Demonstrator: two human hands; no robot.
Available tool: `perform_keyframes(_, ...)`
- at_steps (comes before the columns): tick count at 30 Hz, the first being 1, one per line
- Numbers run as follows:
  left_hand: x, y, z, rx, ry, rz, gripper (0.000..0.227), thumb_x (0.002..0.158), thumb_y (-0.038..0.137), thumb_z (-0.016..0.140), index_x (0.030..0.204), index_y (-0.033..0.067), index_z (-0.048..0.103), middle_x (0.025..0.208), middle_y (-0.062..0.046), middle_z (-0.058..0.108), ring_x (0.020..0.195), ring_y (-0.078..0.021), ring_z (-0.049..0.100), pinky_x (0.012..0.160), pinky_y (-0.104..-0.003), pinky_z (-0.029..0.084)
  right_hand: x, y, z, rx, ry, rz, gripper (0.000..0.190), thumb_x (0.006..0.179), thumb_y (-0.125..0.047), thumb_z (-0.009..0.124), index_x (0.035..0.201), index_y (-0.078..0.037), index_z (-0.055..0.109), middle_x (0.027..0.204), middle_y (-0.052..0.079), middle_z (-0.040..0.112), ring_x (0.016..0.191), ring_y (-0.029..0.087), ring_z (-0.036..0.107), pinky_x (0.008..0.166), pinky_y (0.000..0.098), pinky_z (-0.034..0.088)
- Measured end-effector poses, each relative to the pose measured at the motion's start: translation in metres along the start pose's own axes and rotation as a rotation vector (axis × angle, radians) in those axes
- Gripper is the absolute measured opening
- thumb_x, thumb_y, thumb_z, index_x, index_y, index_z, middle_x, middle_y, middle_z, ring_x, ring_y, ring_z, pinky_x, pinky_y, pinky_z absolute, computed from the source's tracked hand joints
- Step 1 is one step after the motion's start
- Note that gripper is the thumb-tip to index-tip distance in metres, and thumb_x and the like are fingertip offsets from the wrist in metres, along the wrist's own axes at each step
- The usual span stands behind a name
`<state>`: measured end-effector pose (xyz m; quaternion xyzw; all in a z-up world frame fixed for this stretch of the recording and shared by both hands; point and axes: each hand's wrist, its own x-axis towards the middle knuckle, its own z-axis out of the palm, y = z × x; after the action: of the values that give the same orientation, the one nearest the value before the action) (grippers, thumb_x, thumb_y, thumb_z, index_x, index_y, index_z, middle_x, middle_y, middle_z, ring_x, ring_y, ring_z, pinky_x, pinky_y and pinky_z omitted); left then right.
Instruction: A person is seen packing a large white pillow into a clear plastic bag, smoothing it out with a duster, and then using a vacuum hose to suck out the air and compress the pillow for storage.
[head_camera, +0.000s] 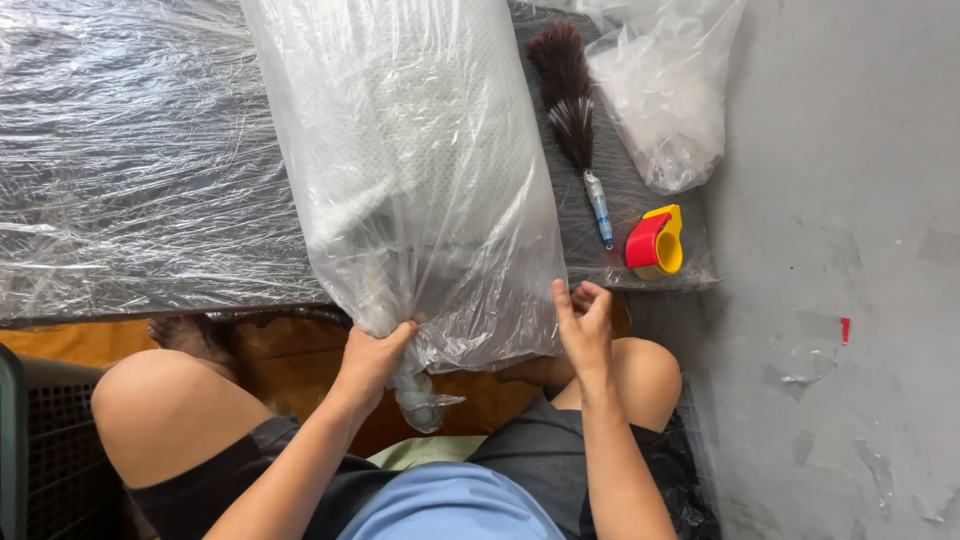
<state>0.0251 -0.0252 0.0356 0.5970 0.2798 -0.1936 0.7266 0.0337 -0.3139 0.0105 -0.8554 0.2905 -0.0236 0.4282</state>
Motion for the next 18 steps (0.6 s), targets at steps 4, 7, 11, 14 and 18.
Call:
perform_keyframes(4,0.002,-0.007,-0.005,-0.014,-0.009,0.005,0.069,0.077,0.022,0.081,0.135,-0.0091,0.061,0.123,-0.03,0.069,0.122,-0.0379,0.064,0.097,-0.055,0.051,-0.056,-0.029,-0.025,0.013,-0.023,-0.378,0.02,0.095,-0.028,0.072,0.085,-0.011,0.069,0.076,0.007,0.073,0.071,0.021,0.07,0.071,0.0323,0.055)
perform_keyframes(7,-0.005,0.002,-0.005,-0.004,-0.015,-0.019,0.074,0.078,0.023,0.081,0.139,-0.0089,0.056,0.131,-0.031,0.065,0.126,-0.0398,0.061,0.1,-0.057,0.05,-0.103,-0.022,-0.01,-0.173,-0.356,-0.636,0.017,0.096,-0.019,0.064,0.102,-0.003,0.068,0.102,0.018,0.064,0.102,0.034,0.058,0.093,0.0426,0.047)
perform_keyframes(11,-0.015,0.016,0.0,0.008,-0.011,-0.023,0.078,0.078,0.023,0.079,0.143,-0.0102,0.052,0.139,-0.034,0.058,0.134,-0.0436,0.055,0.105,-0.059,0.048,-0.104,-0.008,0.027,-0.409,-0.095,-0.932,0.055,0.106,-0.013,0.046,0.156,0.007,0.036,0.161,0.031,0.028,0.152,0.048,0.02,0.121,0.0538,0.021)
perform_keyframes(14,0.0,-0.001,-0.002,-0.007,-0.01,-0.008,0.08,0.079,0.024,0.081,0.144,-0.0102,0.05,0.138,-0.034,0.058,0.132,-0.0435,0.056,0.104,-0.06,0.048,-0.082,-0.002,0.045,-0.523,-0.067,-0.79,0.056,0.105,-0.022,0.044,0.155,0.004,0.038,0.152,0.029,0.04,0.139,0.047,0.041,0.113,0.0558,0.035)
perform_keyframes(18,-0.005,0.003,0.001,0.003,-0.009,-0.028,0.082,0.077,0.025,0.083,0.145,-0.0063,0.051,0.139,-0.03,0.058,0.132,-0.0406,0.056,0.104,-0.058,0.049,-0.023,0.05,0.088,-0.492,-0.119,-0.729,0.06,0.106,-0.026,0.04,0.16,-0.002,0.029,0.153,0.025,0.041,0.143,0.041,0.041,0.115,0.0529,0.036)
